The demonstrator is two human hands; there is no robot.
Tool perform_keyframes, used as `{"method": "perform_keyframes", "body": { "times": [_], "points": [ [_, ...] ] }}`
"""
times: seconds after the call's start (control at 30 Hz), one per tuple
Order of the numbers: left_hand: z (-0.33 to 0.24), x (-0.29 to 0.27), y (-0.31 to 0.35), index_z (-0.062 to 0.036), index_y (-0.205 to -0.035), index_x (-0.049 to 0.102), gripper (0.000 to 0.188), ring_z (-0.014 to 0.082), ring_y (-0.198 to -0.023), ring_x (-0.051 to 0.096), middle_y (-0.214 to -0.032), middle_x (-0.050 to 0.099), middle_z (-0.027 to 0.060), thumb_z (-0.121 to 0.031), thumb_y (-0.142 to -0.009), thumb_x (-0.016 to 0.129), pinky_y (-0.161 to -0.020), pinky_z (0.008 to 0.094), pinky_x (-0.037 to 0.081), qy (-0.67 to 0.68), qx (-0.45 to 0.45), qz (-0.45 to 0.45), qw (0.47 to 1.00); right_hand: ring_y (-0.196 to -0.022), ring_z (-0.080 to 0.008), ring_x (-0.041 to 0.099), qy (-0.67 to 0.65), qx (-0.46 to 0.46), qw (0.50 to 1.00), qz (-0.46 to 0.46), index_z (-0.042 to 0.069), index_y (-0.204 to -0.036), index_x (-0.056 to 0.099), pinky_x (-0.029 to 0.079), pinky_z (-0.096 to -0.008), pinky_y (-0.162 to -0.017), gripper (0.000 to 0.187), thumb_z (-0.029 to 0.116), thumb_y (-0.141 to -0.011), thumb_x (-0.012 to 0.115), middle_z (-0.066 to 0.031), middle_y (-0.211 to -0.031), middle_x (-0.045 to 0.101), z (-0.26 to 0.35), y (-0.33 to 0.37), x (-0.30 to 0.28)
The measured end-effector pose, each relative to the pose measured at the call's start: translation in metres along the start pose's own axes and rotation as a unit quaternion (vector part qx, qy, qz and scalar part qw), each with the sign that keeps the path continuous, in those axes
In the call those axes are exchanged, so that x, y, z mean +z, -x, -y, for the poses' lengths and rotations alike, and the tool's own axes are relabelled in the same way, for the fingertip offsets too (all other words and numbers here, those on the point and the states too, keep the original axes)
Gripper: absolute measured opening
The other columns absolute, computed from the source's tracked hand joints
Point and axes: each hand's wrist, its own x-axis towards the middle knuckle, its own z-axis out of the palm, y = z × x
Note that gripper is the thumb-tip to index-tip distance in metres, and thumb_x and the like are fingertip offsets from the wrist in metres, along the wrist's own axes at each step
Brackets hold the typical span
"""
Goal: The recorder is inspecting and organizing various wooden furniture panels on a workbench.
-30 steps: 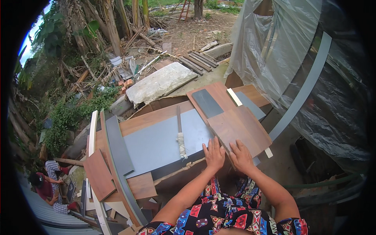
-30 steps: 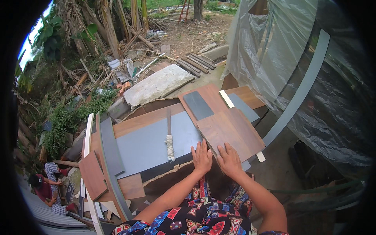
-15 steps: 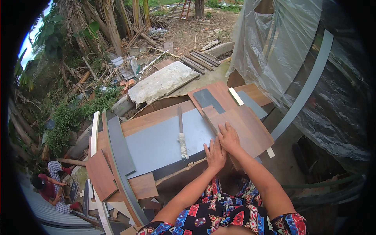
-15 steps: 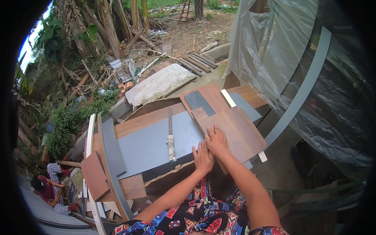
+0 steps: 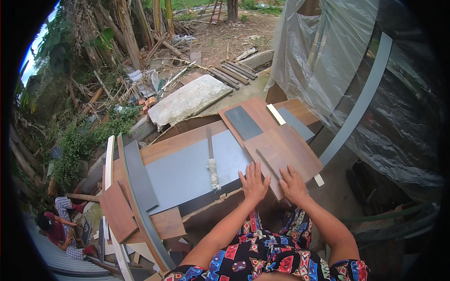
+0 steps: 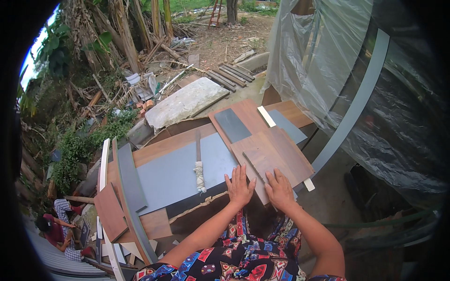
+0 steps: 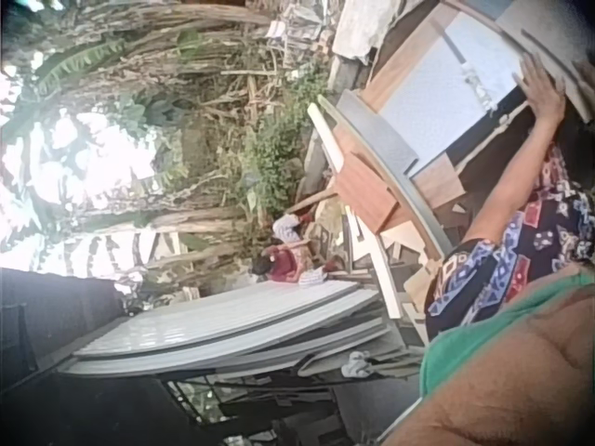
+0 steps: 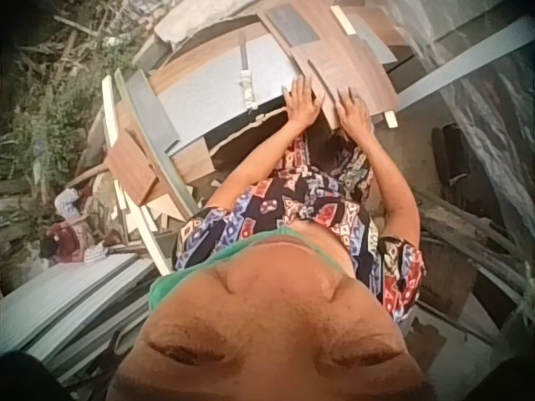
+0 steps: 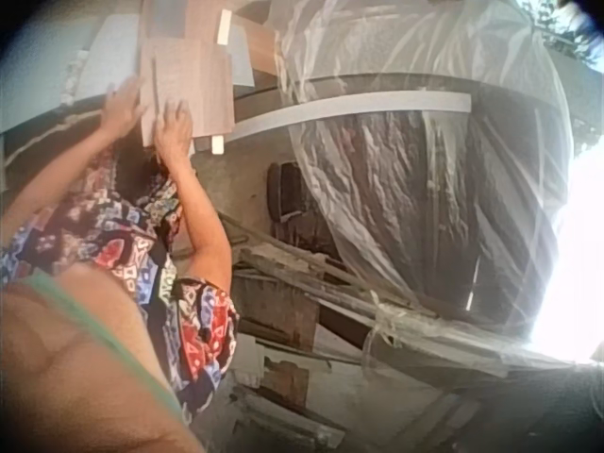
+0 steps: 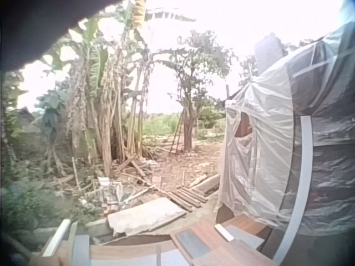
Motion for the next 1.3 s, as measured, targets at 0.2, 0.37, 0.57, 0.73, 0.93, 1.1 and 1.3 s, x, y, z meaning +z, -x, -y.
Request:
{"method": "perform_keyframes", "body": {
  "times": [0.2, 0.37, 0.57, 0.73, 0.93, 1.1, 1.3],
  "points": [
    [-0.004, -0.004, -0.003, -0.0102, -0.145, 0.025, 0.069, 0.0347, -0.135, 0.028, -0.142, 0.037, 0.0177, -0.042, -0.088, 0.048, -0.107, 0.0616, 0.008, -0.023, -0.007, 0.035, 0.999, -0.116, -0.0395, 0.046, -0.002, 0.011, 1.0, 0.01, 0.009, -0.126, 0.051, 0.038, -0.0444, -0.098, 0.044, 0.023, -0.085, 0.058, -0.0239, -0.132, 0.043, -0.007, -0.017, 0.007],
    [-0.002, -0.005, -0.003, -0.01, -0.145, 0.024, 0.068, 0.0351, -0.134, 0.028, -0.14, 0.039, 0.0159, -0.041, -0.088, 0.047, -0.106, 0.0634, 0.008, -0.026, -0.003, 0.046, 0.999, -0.117, -0.0387, 0.046, -0.001, 0.01, 1.0, -0.002, 0.009, -0.126, 0.051, 0.037, -0.0443, -0.099, 0.043, 0.026, -0.087, 0.055, -0.0235, -0.132, 0.043, -0.01, -0.074, 0.04],
    [-0.007, -0.003, -0.005, -0.0087, -0.145, 0.022, 0.068, 0.0353, -0.134, 0.028, -0.139, 0.041, 0.0154, -0.041, -0.089, 0.045, -0.106, 0.0643, 0.007, -0.026, 0.0, 0.067, 0.997, -0.118, -0.0364, 0.045, 0.007, 0.038, 0.999, 0.002, 0.01, -0.127, 0.052, 0.036, -0.0435, -0.1, 0.043, 0.027, -0.087, 0.053, -0.0212, -0.133, 0.042, -0.013, -0.136, 0.068],
    [-0.003, -0.001, -0.004, -0.0087, -0.145, 0.021, 0.069, 0.0346, -0.135, 0.027, -0.14, 0.039, 0.0156, -0.043, -0.089, 0.043, -0.107, 0.0633, 0.006, -0.03, -0.011, 0.062, 0.998, -0.118, -0.0361, 0.045, 0.002, 0.05, 0.999, 0.008, 0.01, -0.127, 0.051, 0.036, -0.043, -0.1, 0.044, 0.027, -0.087, 0.053, -0.0208, -0.133, 0.042, -0.006, -0.141, 0.07],
    [-0.003, -0.001, -0.003, -0.0085, -0.145, 0.021, 0.069, 0.0344, -0.135, 0.027, -0.141, 0.039, 0.0157, -0.043, -0.089, 0.043, -0.107, 0.0629, 0.006, -0.03, -0.006, 0.057, 0.998, -0.119, -0.0369, 0.045, 0.007, 0.022, 1.0, 0.002, 0.01, -0.127, 0.051, 0.036, -0.0434, -0.1, 0.043, 0.027, -0.087, 0.053, -0.0209, -0.133, 0.043, -0.013, -0.089, 0.044],
    [-0.003, -0.001, -0.003, -0.0081, -0.144, 0.021, 0.069, 0.0346, -0.135, 0.028, -0.141, 0.038, 0.0164, -0.043, -0.089, 0.043, -0.107, 0.0629, 0.006, -0.024, -0.005, 0.051, 0.998, -0.118, -0.0377, 0.046, 0.004, 0.006, 1.0, 0.024, 0.01, -0.127, 0.051, 0.037, -0.0434, -0.1, 0.044, 0.024, -0.086, 0.056, -0.0222, -0.134, 0.042, -0.021, -0.035, 0.008],
    [-0.003, -0.001, -0.004, -0.0079, -0.144, 0.021, 0.068, 0.0337, -0.135, 0.028, -0.141, 0.038, 0.0171, -0.041, -0.09, 0.044, -0.107, 0.0631, 0.005, -0.02, -0.008, 0.058, 0.998, -0.117, -0.0384, 0.047, 0.002, 0.026, 0.999, 0.021, 0.01, -0.126, 0.052, 0.038, -0.0438, -0.1, 0.044, 0.024, -0.086, 0.056, -0.0227, -0.133, 0.043, -0.037, -0.024, -0.002]
  ]
}}
